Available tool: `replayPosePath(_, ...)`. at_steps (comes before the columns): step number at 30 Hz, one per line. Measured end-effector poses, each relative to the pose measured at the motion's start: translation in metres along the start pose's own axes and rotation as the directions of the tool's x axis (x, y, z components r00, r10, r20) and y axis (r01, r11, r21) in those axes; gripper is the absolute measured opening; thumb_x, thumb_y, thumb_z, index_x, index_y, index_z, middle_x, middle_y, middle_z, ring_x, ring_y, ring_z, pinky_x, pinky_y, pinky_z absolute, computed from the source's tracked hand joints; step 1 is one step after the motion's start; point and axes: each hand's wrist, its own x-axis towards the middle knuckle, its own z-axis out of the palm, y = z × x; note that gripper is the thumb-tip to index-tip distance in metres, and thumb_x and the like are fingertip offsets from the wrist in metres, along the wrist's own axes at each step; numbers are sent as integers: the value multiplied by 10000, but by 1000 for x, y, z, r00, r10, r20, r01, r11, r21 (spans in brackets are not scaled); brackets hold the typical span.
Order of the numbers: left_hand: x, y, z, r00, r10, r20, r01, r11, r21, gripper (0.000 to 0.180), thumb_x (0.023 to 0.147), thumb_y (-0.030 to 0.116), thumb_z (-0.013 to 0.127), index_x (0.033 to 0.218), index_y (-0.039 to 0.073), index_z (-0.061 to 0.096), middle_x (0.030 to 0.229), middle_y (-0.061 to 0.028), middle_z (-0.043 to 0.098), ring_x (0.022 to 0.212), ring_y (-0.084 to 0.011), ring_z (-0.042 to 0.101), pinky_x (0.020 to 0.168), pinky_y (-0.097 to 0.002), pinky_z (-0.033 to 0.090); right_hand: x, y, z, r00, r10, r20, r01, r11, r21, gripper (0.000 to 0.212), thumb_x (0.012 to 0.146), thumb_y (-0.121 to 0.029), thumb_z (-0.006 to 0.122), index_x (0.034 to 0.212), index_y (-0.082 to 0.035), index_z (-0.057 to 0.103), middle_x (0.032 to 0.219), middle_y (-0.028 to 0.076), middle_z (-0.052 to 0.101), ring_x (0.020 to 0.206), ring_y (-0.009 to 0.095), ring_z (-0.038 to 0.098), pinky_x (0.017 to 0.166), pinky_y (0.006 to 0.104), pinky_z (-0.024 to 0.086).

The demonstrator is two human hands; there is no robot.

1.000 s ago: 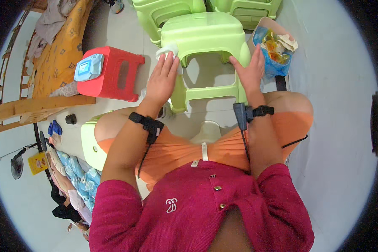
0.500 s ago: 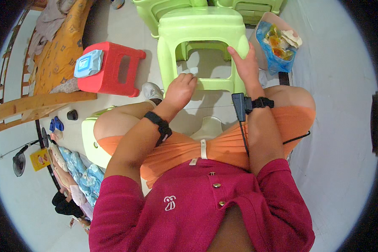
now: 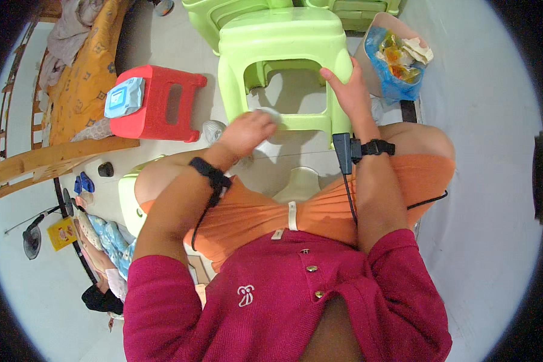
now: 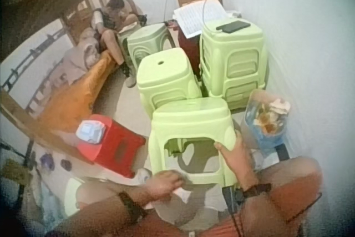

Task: Cleaning a stack of green plastic stools with a wet wipe.

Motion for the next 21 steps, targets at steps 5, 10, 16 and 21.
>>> replayPosePath(5, -49, -36, 5, 993, -115, 40, 98, 951, 292, 162, 743, 178, 550, 891, 137, 599, 872, -16, 541, 887, -207, 539, 745, -331, 459, -4, -13, -2, 999, 33, 41, -35, 998, 49, 859, 685, -570, 704, 1265, 4, 433, 1145, 251, 569, 1057, 390, 557, 888, 447, 447)
replayPosePath(10, -5, -19, -6, 992, -67, -103, 88, 974, 207, 110, 740, 192, 584, 837, 140, 575, 830, -13, 533, 848, -198, 533, 695, -334, 429, 1, -9, -4, 996, 27, 79, -31, 998, 49, 863, 684, -570, 707, 1268, 6, 435, 1153, 243, 572, 1060, 374, 563, 889, 433, 450)
replayPosePath(16, -32, -5, 10, 821, -543, -175, 551, 834, -4, 156, 752, 206, 620, 885, 135, 577, 803, -67, 585, 764, -268, 590, 652, -395, 466, 0, -8, -3, 999, 11, 39, -12, 999, 33, 860, 685, -575, 703, 1268, -1, 438, 1171, 236, 565, 1065, 360, 566, 891, 422, 451)
replayPosePath(21, -52, 6, 44, 766, -594, 246, 629, 771, -96, 163, 814, 199, 558, 939, 123, 630, 896, -142, 650, 809, -325, 642, 692, -430, 518, 0, -10, -5, 997, 44, 69, -44, 999, -10, 874, 684, -585, 697, 1279, -6, 425, 1170, 234, 564, 1069, 357, 563, 895, 429, 447)
